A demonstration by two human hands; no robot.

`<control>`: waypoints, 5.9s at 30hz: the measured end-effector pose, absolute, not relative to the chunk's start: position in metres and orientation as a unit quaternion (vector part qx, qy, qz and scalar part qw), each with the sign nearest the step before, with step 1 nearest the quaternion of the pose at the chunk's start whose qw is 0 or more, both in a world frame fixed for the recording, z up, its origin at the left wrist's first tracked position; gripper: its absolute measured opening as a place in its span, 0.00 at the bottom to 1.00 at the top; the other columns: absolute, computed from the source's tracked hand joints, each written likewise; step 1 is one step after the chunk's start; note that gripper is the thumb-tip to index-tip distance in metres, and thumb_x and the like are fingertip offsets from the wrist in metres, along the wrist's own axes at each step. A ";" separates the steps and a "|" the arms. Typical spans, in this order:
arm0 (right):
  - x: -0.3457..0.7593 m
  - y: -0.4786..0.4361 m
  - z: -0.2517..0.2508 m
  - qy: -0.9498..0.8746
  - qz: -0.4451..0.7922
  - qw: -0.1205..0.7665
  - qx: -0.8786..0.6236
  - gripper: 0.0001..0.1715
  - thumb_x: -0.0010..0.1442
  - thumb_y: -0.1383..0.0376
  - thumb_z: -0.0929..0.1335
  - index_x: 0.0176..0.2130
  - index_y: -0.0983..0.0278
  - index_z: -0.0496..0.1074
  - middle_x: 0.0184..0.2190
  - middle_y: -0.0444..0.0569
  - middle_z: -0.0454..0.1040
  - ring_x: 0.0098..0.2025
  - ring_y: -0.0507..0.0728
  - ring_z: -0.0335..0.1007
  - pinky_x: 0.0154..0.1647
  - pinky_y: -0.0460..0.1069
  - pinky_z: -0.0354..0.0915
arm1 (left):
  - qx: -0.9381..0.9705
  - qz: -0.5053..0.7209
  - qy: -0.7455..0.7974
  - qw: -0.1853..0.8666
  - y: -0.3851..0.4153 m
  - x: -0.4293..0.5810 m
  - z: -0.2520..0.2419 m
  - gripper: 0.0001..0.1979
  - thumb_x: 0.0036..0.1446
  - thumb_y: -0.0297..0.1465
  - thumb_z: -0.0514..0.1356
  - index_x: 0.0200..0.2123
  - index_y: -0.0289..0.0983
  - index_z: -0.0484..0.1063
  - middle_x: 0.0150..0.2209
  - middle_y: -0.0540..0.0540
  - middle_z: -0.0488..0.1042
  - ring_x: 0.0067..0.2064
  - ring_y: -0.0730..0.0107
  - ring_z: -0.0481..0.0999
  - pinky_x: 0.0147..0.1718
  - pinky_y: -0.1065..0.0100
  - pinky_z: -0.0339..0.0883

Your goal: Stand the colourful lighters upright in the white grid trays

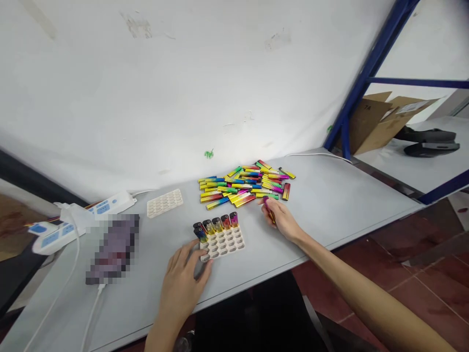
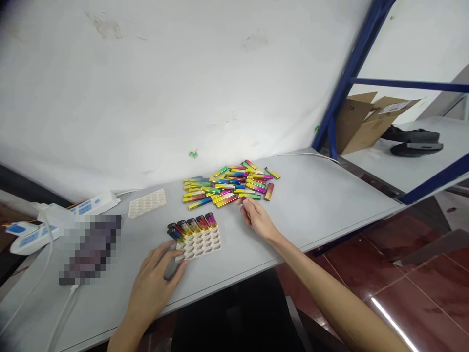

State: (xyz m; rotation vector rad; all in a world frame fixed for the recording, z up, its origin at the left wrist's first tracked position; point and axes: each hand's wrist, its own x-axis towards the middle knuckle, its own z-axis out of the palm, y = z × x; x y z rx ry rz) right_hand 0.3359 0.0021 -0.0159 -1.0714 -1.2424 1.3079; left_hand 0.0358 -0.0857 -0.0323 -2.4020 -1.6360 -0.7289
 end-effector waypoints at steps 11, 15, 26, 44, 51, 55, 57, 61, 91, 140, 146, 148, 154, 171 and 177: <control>0.295 0.042 -0.008 -0.497 0.579 0.508 -0.399 0.33 0.63 0.40 0.59 0.24 0.62 0.63 0.14 0.37 0.47 0.16 0.47 0.39 0.17 0.45 0.40 | -0.793 -0.238 -0.557 0.064 -0.086 0.034 -0.034 0.08 0.62 0.35 0.58 0.44 0.41 0.70 0.52 0.42 0.71 0.52 0.55 0.71 0.51 0.53 0.66; 0.290 0.048 -0.017 -0.457 0.572 0.533 -0.425 0.36 0.63 0.41 0.58 0.16 0.61 0.57 0.11 0.38 0.45 0.14 0.48 0.39 0.17 0.46 0.40 | -0.786 -0.246 -0.565 0.052 -0.085 0.033 -0.034 0.08 0.62 0.35 0.58 0.44 0.41 0.69 0.50 0.43 0.73 0.52 0.55 0.71 0.50 0.53 0.66; 0.295 0.043 -0.012 -0.407 0.598 0.541 -0.428 0.32 0.64 0.47 0.58 0.16 0.60 0.54 0.10 0.38 0.46 0.13 0.48 0.38 0.16 0.46 0.39 | -0.791 -0.264 -0.550 0.041 -0.082 0.030 -0.035 0.09 0.62 0.37 0.59 0.44 0.41 0.70 0.48 0.43 0.74 0.51 0.55 0.71 0.50 0.53 0.64; 0.296 0.042 -0.015 -0.409 0.611 0.542 -0.407 0.34 0.62 0.41 0.59 0.17 0.61 0.57 0.12 0.38 0.46 0.15 0.47 0.38 0.17 0.46 0.39 | -0.807 -0.275 -0.522 0.016 -0.083 0.028 -0.030 0.05 0.61 0.36 0.61 0.39 0.44 0.75 0.44 0.45 0.73 0.48 0.58 0.70 0.48 0.54 0.65; 0.297 0.038 -0.016 -0.461 0.575 0.528 -0.422 0.31 0.59 0.38 0.61 0.30 0.63 0.69 0.22 0.42 0.62 0.20 0.50 0.54 0.19 0.46 0.50 | -0.804 -0.284 -0.522 0.007 -0.085 0.030 -0.028 0.05 0.61 0.36 0.61 0.37 0.45 0.77 0.40 0.46 0.74 0.45 0.59 0.71 0.47 0.55 0.65; 0.299 0.034 -0.014 -0.533 0.512 0.518 -0.432 0.25 0.61 0.44 0.64 0.31 0.62 0.68 0.26 0.44 0.68 0.27 0.52 0.62 0.28 0.47 0.59 | -0.803 -0.288 -0.522 0.012 -0.085 0.030 -0.029 0.05 0.60 0.36 0.62 0.38 0.44 0.77 0.41 0.46 0.74 0.45 0.59 0.72 0.47 0.55 0.66; 0.301 0.029 -0.012 -0.572 0.456 0.520 -0.441 0.20 0.60 0.48 0.68 0.32 0.61 0.68 0.27 0.44 0.69 0.29 0.52 0.63 0.32 0.48 0.60 | -0.801 -0.289 -0.524 0.014 -0.085 0.031 -0.028 0.06 0.60 0.36 0.62 0.37 0.44 0.77 0.41 0.46 0.74 0.44 0.60 0.72 0.47 0.55 0.66; 0.306 0.008 -0.001 -0.597 0.363 0.523 -0.488 0.17 0.59 0.51 0.70 0.31 0.61 0.67 0.25 0.42 0.67 0.26 0.52 0.59 0.30 0.48 0.58 | -0.797 -0.282 -0.533 0.011 -0.087 0.032 -0.026 0.06 0.61 0.37 0.61 0.37 0.43 0.77 0.41 0.46 0.74 0.44 0.60 0.72 0.47 0.56 0.66; 0.228 -0.041 0.011 -0.852 -0.056 0.331 -0.402 0.12 0.68 0.59 0.63 0.40 0.59 0.74 0.27 0.44 0.75 0.24 0.50 0.67 0.26 0.47 0.53 | -0.797 -0.279 -0.535 -0.025 -0.091 0.034 -0.025 0.06 0.62 0.36 0.60 0.39 0.43 0.76 0.41 0.46 0.74 0.45 0.60 0.70 0.47 0.56 0.65; 0.311 0.034 0.001 -0.319 0.773 0.429 -0.342 0.32 0.60 0.42 0.61 0.20 0.63 0.54 0.16 0.37 0.48 0.17 0.46 0.36 0.16 0.43 0.37 | -0.802 -0.283 -0.527 0.006 -0.085 0.028 -0.032 0.06 0.61 0.36 0.61 0.40 0.44 0.75 0.41 0.47 0.75 0.46 0.60 0.72 0.48 0.57 0.64; 0.304 0.031 -0.005 -0.341 0.738 0.440 -0.382 0.27 0.62 0.52 0.56 0.17 0.61 0.52 0.13 0.37 0.45 0.16 0.47 0.32 0.15 0.44 0.35 | -0.800 -0.283 -0.529 -0.005 -0.085 0.028 -0.031 0.06 0.61 0.36 0.61 0.40 0.44 0.75 0.41 0.47 0.75 0.46 0.60 0.72 0.48 0.56 0.64; 0.304 0.031 -0.004 -0.342 0.735 0.438 -0.389 0.27 0.62 0.52 0.56 0.17 0.61 0.52 0.13 0.37 0.45 0.16 0.47 0.32 0.15 0.44 0.35 | -0.800 -0.285 -0.528 -0.001 -0.085 0.028 -0.031 0.06 0.61 0.36 0.61 0.40 0.44 0.74 0.41 0.47 0.75 0.46 0.60 0.72 0.48 0.57 0.64; 0.304 0.030 -0.002 -0.366 0.744 0.426 -0.362 0.33 0.62 0.42 0.57 0.18 0.61 0.52 0.14 0.37 0.44 0.17 0.47 0.33 0.16 0.45 0.35 | -0.800 -0.283 -0.529 0.004 -0.084 0.028 -0.032 0.06 0.60 0.37 0.62 0.40 0.44 0.75 0.41 0.48 0.75 0.46 0.59 0.72 0.48 0.57 0.64; 0.301 0.031 -0.009 -0.401 0.689 0.458 -0.393 0.32 0.60 0.38 0.58 0.24 0.62 0.63 0.19 0.40 0.56 0.18 0.49 0.47 0.18 0.46 0.49 | -0.795 -0.287 -0.535 -0.008 -0.084 0.027 -0.031 0.07 0.61 0.38 0.61 0.41 0.44 0.74 0.42 0.48 0.75 0.46 0.59 0.71 0.48 0.56 0.64; 0.304 0.033 -0.009 -0.548 0.477 0.495 -0.476 0.21 0.58 0.46 0.68 0.33 0.61 0.68 0.30 0.44 0.66 0.32 0.53 0.61 0.34 0.48 0.60 | -0.795 -0.285 -0.536 -0.014 -0.084 0.026 -0.033 0.08 0.61 0.39 0.61 0.41 0.45 0.75 0.42 0.48 0.75 0.46 0.59 0.72 0.49 0.56 0.64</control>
